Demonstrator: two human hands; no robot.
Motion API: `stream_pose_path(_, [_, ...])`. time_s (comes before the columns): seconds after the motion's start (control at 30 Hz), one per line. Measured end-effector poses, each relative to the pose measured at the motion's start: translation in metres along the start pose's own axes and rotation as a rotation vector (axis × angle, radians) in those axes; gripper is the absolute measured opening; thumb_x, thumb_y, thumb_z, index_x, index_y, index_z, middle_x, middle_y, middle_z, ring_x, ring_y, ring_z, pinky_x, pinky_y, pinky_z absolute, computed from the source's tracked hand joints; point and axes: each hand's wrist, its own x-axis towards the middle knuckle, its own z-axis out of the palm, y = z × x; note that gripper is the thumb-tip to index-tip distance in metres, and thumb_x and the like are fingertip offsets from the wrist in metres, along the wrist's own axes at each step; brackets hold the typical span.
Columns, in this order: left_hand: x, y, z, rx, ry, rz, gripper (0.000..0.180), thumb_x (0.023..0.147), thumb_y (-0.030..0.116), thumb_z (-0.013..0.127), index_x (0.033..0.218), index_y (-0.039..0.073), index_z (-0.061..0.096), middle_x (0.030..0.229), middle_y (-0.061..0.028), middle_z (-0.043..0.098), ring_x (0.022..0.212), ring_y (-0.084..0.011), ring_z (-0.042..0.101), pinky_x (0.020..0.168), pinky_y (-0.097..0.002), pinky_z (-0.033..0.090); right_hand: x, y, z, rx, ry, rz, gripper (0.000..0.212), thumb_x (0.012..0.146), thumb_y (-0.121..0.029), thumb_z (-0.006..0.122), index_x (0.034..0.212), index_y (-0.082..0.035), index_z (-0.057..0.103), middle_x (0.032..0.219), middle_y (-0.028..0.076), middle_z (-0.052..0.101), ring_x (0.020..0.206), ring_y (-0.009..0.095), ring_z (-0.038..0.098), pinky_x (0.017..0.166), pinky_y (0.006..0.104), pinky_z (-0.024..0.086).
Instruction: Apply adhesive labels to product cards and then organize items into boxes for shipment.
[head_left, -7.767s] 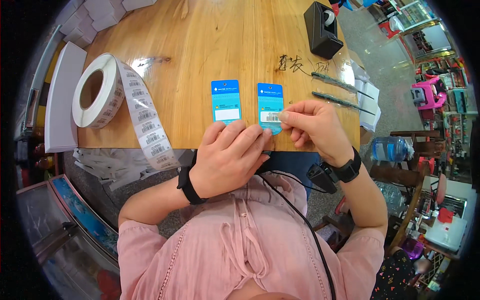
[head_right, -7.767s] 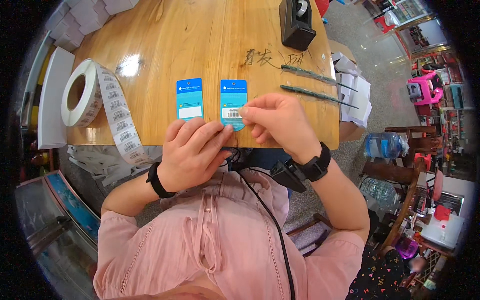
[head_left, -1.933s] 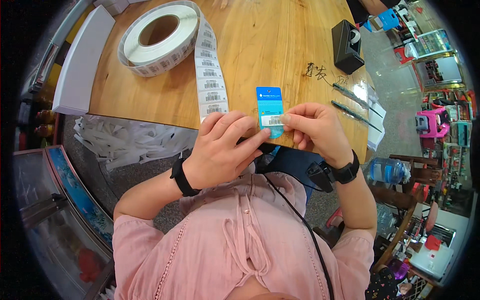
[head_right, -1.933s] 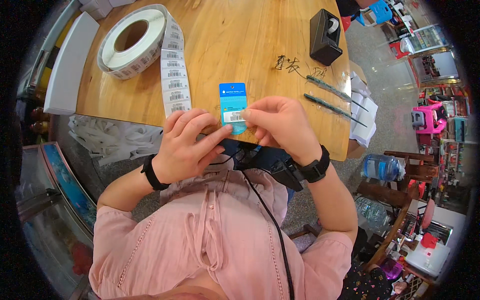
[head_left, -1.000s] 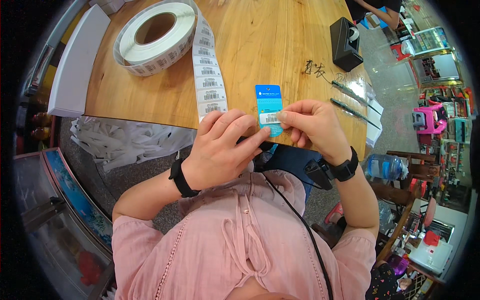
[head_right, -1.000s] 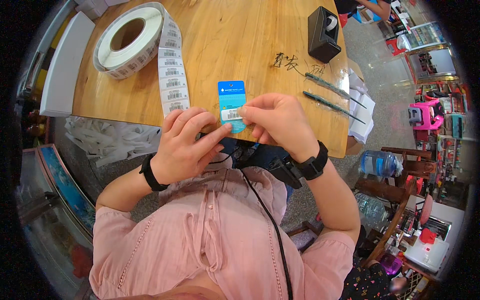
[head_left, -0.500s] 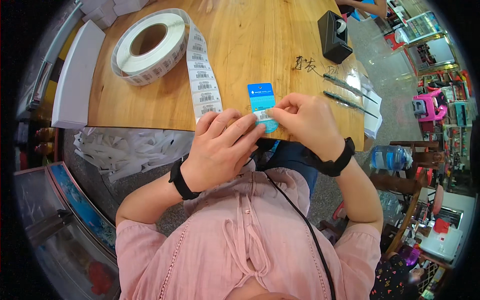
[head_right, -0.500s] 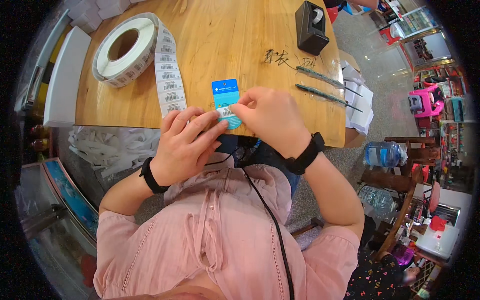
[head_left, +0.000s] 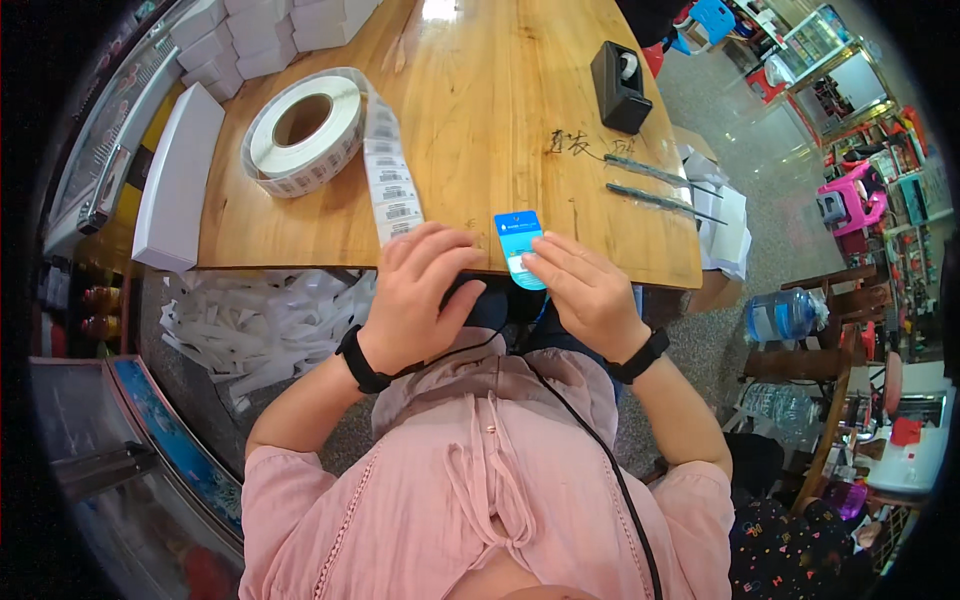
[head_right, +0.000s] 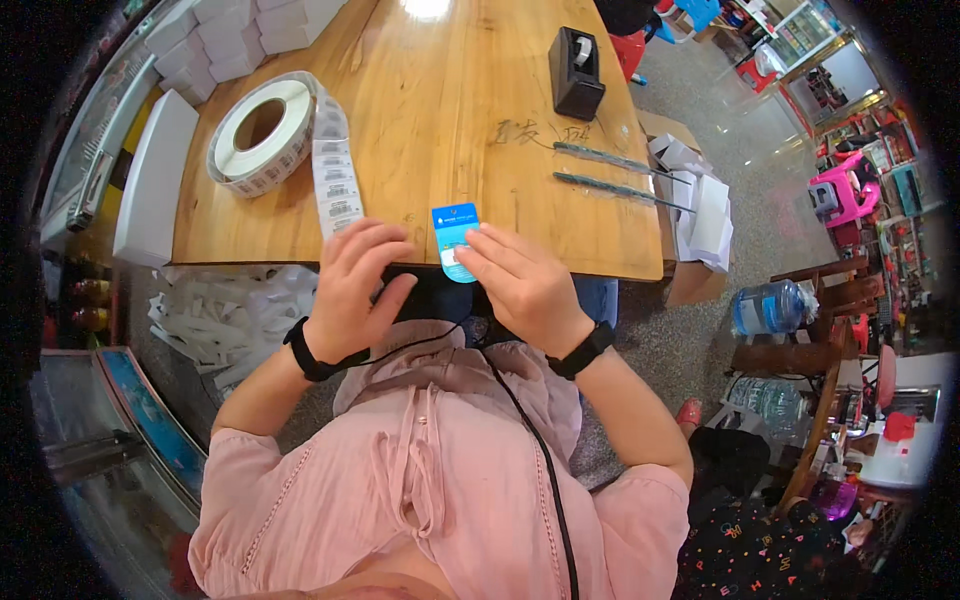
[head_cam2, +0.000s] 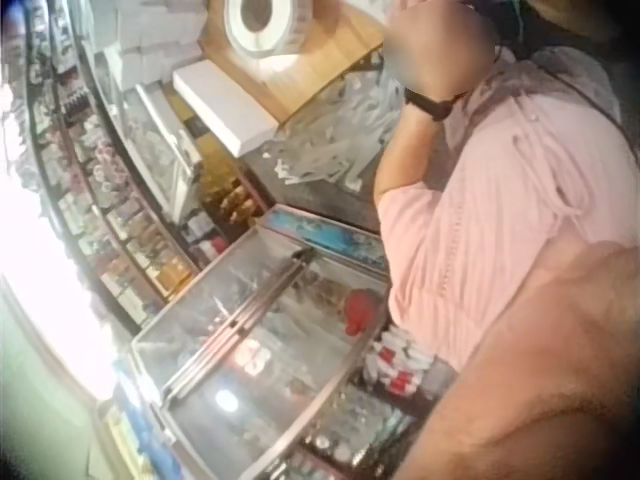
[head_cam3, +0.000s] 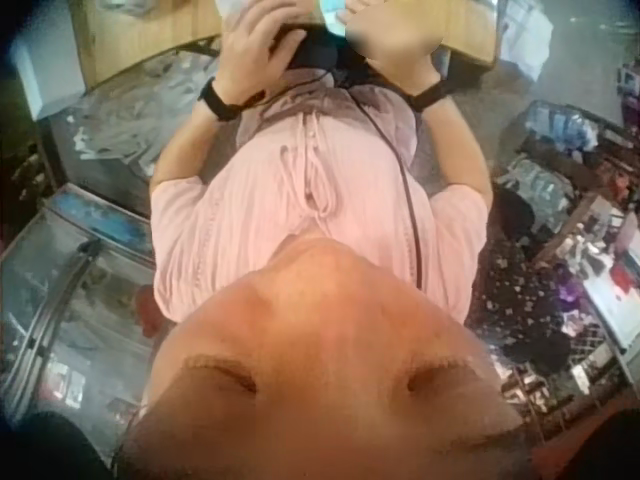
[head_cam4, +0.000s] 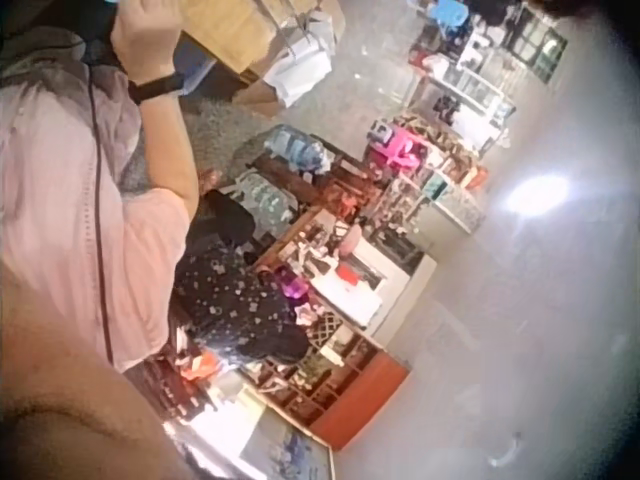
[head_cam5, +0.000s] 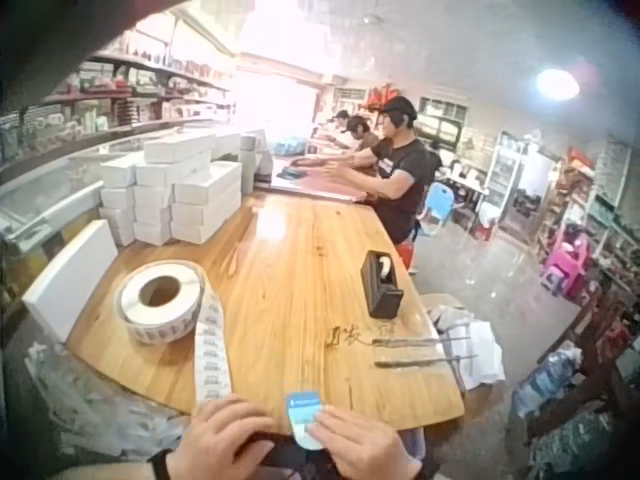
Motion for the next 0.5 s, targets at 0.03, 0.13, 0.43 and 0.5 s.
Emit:
stream_pose_path(0.03, [-0.001, 0.002, -0.004, 0.007, 0.000, 0.008, 0.030, 0.087, 0.010, 0.076, 0.116, 0.007, 0.071, 0.124, -0.0109, 0.070, 0.115, -0.0330, 0.063, 0.097, -0.0450, 0.047, 0.000, -0.002, -0.003, 0.007, 0.088, -0.028, 0.041, 0.085, 0.002, 0.075, 0.125, -0.006, 0.077, 0.136, 0.017, 0.069, 0.129, 0.036, 0.066, 0.103, 0.0444, 0.057])
stream_pose_path(0.13, [0.005, 0.014, -0.016, -0.183, -0.070, -0.067, 0.018, 0.099, 0.015, 0.072, 0.112, 0.002, 0.070, 0.099, -0.0105, 0.070, 0.088, -0.0264, 0.064, 0.080, -0.0374, 0.051, 0.007, -0.016, -0.011, 0.002, 0.259, -0.105, 0.039, 0.082, 0.007, 0.073, 0.118, -0.007, 0.080, 0.133, 0.015, 0.071, 0.122, 0.035, 0.070, 0.096, 0.0414, 0.059])
stream_pose_path(0.43, [0.031, 0.035, -0.008, -0.893, -0.054, -0.624, 0.025, 0.109, 0.021, 0.064, 0.113, -0.003, 0.072, 0.099, 0.0024, 0.072, 0.089, -0.0039, 0.060, 0.077, -0.0252, 0.051, 0.018, -0.039, -0.016, 0.425, 0.462, 0.340, 0.018, 0.105, -0.005, 0.065, 0.119, -0.002, 0.075, 0.102, 0.012, 0.075, 0.090, 0.020, 0.073, 0.079, 0.0314, 0.060])
stream_pose_path(0.5, [0.030, 0.037, 0.000, -0.779, -0.023, -0.561, 0.021, 0.106, 0.018, 0.067, 0.109, -0.002, 0.073, 0.087, -0.0002, 0.069, 0.080, -0.0057, 0.058, 0.072, -0.0260, 0.049, 0.021, -0.038, -0.021, 1.117, 0.280, 0.743, 0.019, 0.108, -0.012, 0.064, 0.120, 0.000, 0.073, 0.102, 0.010, 0.075, 0.088, 0.012, 0.071, 0.071, 0.0269, 0.058])
